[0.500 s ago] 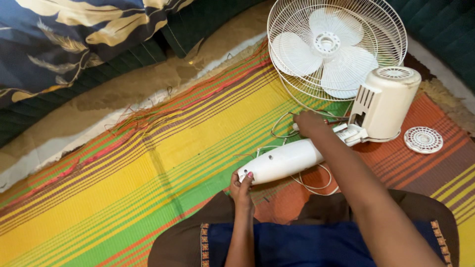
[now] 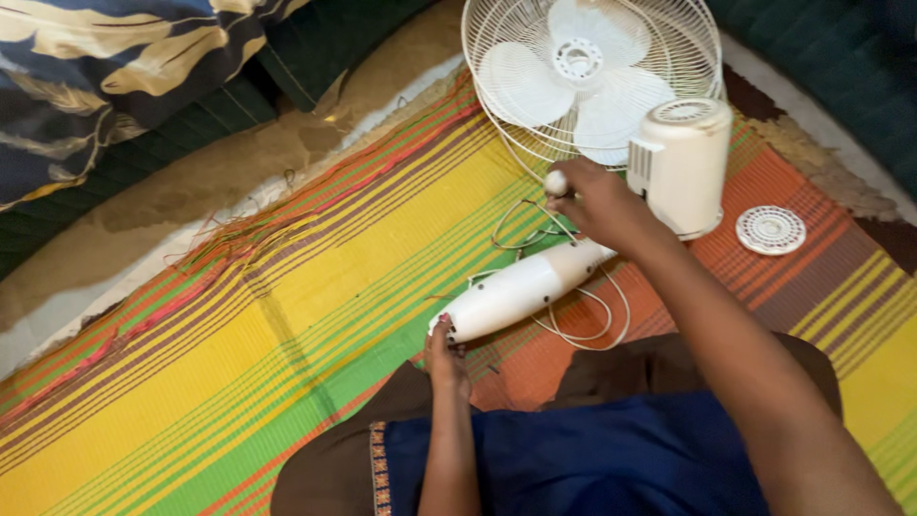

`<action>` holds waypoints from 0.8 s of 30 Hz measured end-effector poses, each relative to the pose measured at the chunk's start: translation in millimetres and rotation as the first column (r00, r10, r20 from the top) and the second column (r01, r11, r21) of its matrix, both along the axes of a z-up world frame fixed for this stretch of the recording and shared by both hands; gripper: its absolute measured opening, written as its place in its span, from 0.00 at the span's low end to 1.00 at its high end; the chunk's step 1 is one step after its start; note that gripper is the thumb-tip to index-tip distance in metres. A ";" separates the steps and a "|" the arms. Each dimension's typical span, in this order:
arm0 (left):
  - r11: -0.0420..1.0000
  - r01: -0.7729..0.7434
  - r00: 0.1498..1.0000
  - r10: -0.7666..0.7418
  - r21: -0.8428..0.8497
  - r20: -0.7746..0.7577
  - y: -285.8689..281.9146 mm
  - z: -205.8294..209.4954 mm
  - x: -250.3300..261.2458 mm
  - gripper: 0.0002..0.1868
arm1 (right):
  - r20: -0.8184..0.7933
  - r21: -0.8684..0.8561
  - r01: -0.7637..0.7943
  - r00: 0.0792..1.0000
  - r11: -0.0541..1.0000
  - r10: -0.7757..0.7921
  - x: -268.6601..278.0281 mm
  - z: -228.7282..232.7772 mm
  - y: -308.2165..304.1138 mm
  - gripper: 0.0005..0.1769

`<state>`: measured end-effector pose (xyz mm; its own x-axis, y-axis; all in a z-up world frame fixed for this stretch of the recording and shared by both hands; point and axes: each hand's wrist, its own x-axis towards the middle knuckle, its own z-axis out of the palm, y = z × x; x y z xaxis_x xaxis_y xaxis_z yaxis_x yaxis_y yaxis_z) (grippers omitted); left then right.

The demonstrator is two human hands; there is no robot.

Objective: The person assembles a white pedestal fan by attaching the motor housing to the base and securing it with a screwdriver. They then connect the power cord and adjust the wiring.

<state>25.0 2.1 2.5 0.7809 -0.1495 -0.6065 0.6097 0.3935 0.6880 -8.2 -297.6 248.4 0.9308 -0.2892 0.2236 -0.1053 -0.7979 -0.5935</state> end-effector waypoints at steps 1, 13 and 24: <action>1.000 0.003 1.000 -0.004 -0.017 -0.008 0.9 -2.7 -0.9 0.18 | 0.070 0.071 0.013 0.997 0.997 -0.018 -17.6 14.9 2.5 0.23; 0.990 0.065 0.976 -0.036 -0.129 0.215 8.2 7.6 -10.1 0.22 | 0.371 0.406 0.171 0.867 0.898 -0.333 -205.0 70.8 47.5 0.22; 0.997 0.070 0.985 -0.063 -0.043 0.159 14.1 8.4 -14.2 0.28 | 0.389 0.298 0.157 0.881 0.942 -0.270 -211.1 52.6 27.1 0.25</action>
